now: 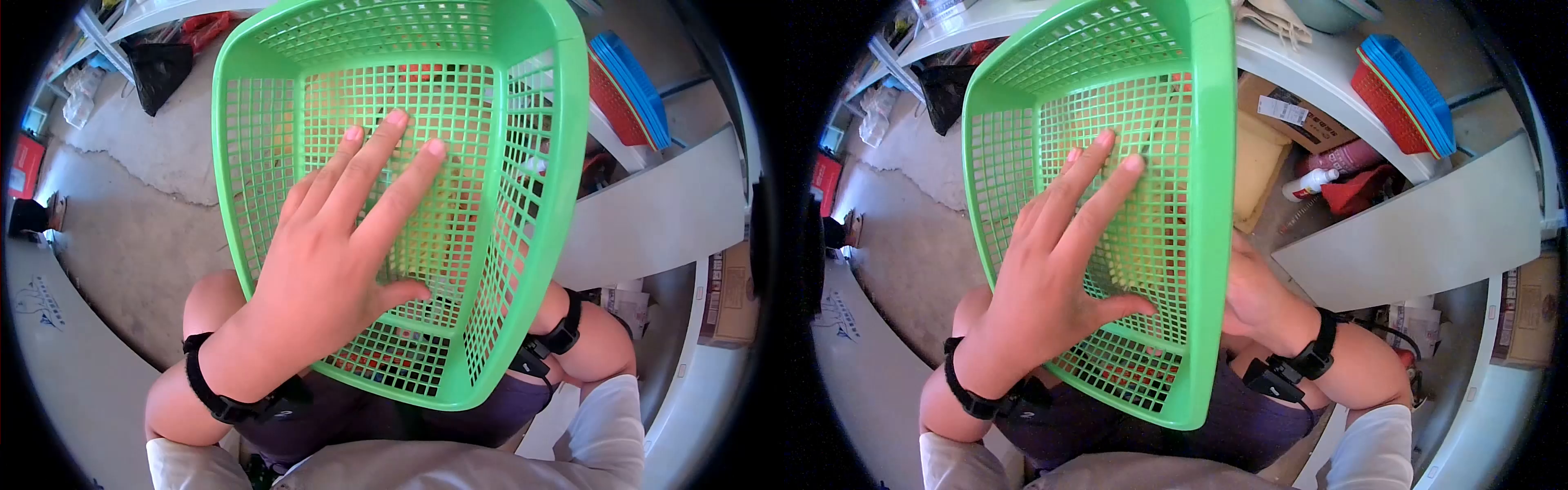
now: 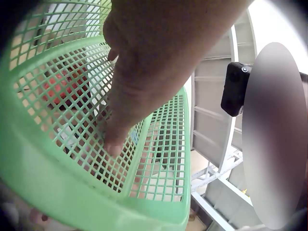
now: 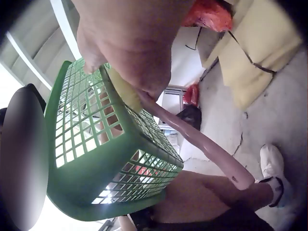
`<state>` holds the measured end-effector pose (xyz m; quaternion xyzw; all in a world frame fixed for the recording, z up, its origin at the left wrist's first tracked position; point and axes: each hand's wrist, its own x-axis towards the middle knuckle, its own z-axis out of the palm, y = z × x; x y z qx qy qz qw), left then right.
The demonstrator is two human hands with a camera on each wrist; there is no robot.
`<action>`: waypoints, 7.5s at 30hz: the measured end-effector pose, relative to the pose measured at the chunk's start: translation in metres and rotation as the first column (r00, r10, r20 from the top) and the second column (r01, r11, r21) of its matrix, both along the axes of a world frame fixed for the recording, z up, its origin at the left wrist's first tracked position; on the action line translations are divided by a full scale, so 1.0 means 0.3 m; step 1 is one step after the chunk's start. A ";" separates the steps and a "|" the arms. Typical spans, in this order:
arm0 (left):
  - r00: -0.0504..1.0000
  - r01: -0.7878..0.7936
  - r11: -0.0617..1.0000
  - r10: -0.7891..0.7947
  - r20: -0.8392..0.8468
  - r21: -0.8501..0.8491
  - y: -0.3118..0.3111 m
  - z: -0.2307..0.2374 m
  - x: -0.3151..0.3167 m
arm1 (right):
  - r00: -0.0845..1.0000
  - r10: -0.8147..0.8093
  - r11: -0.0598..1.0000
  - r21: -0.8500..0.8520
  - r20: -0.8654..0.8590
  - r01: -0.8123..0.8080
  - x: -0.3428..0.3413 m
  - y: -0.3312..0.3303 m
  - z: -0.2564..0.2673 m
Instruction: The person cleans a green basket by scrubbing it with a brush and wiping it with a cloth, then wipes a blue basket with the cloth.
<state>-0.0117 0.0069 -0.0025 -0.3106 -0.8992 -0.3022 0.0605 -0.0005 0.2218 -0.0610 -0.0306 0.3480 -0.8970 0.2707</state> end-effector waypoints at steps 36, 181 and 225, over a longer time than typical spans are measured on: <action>0.999 -0.016 0.994 0.020 -0.038 0.104 0.022 -0.003 0.015 | 0.999 -0.013 0.991 0.134 0.034 0.008 0.025 0.002 0.051; 0.192 -0.840 0.002 -0.934 0.302 0.543 -0.163 -0.006 -0.029 | 0.293 0.438 0.530 0.508 -0.850 0.679 -0.007 0.047 0.127; 0.215 -0.705 0.167 -0.876 0.432 0.689 -0.208 -0.038 0.059 | 0.256 0.364 0.545 0.428 -0.896 0.721 0.055 0.092 0.153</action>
